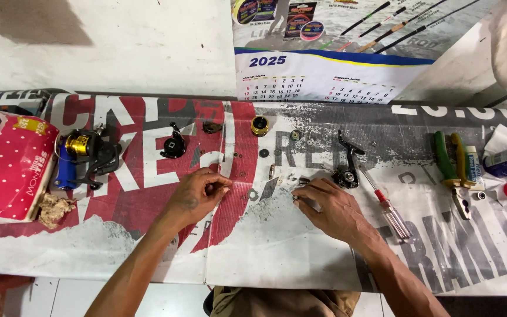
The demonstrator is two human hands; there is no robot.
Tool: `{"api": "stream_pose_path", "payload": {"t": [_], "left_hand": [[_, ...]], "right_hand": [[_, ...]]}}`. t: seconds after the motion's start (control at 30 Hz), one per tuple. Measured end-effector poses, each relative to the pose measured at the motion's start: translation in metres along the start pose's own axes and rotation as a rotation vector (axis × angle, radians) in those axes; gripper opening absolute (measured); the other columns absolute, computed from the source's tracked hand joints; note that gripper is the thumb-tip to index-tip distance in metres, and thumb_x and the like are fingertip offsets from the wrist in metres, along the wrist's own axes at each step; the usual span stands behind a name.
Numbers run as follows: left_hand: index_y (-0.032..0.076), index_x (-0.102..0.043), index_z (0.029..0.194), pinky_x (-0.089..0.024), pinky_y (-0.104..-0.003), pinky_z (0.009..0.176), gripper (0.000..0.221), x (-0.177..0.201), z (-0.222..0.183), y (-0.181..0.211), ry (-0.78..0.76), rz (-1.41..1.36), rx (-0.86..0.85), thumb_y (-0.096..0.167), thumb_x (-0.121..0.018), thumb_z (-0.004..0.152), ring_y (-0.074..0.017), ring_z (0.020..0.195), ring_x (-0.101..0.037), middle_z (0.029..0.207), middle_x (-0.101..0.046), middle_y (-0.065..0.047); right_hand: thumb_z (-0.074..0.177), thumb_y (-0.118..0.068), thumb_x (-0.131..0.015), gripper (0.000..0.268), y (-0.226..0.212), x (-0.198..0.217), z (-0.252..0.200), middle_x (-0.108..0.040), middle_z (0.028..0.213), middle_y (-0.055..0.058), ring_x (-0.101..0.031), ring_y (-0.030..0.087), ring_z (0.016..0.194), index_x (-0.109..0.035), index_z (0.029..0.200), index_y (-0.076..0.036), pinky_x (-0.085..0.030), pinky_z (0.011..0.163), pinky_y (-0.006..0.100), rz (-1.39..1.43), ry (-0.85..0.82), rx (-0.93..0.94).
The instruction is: Disassembling and inspecting the internal components of a fishing reel using a screwdriver and manual manipulation.
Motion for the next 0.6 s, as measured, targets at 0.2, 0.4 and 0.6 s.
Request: {"api": "stream_pose_path", "payload": {"t": [0.2,0.4,0.6], "left_hand": [[0.021,-0.083,0.100,-0.060,-0.032,0.064,0.018,-0.019,0.027,0.031,-0.015,0.147,-0.059,0.031,-0.077,0.087,-0.0226,0.077,-0.074,0.084,-0.072,-0.003],[0.011,-0.074,0.105,-0.062,-0.048,0.076,0.031,-0.064,0.053,0.072,-0.129,0.212,-0.076,0.037,-0.076,0.086,-0.0330,0.089,-0.075,0.091,-0.073,-0.012],[0.013,-0.070,0.099,-0.062,-0.048,0.078,0.023,-0.075,0.067,0.058,-0.103,0.294,-0.093,0.034,-0.067,0.093,-0.0330,0.092,-0.076,0.091,-0.073,-0.012]], "right_hand": [[0.090,-0.028,-0.074,0.012,0.001,0.003,0.000,-0.071,0.088,-0.003,-0.071,0.022,0.091,-0.078,0.101,-0.024,-0.060,0.075,0.035,-0.002,0.081,0.030],[0.090,-0.024,-0.073,0.012,0.000,0.012,-0.001,-0.071,0.086,-0.001,-0.071,0.024,0.092,-0.079,0.101,-0.022,-0.059,0.075,0.036,0.056,0.094,0.039],[0.096,-0.026,-0.070,0.011,-0.011,0.034,0.003,-0.070,0.085,0.001,-0.072,0.024,0.089,-0.079,0.101,-0.020,-0.059,0.075,0.034,0.069,0.157,0.090]]}}
Point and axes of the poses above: each hand's wrist, its own z-axis towards the middle knuckle, its own x-axis out of the back of the hand, y = z × x, the point moved 8 cm from there along z, towards the middle knuckle
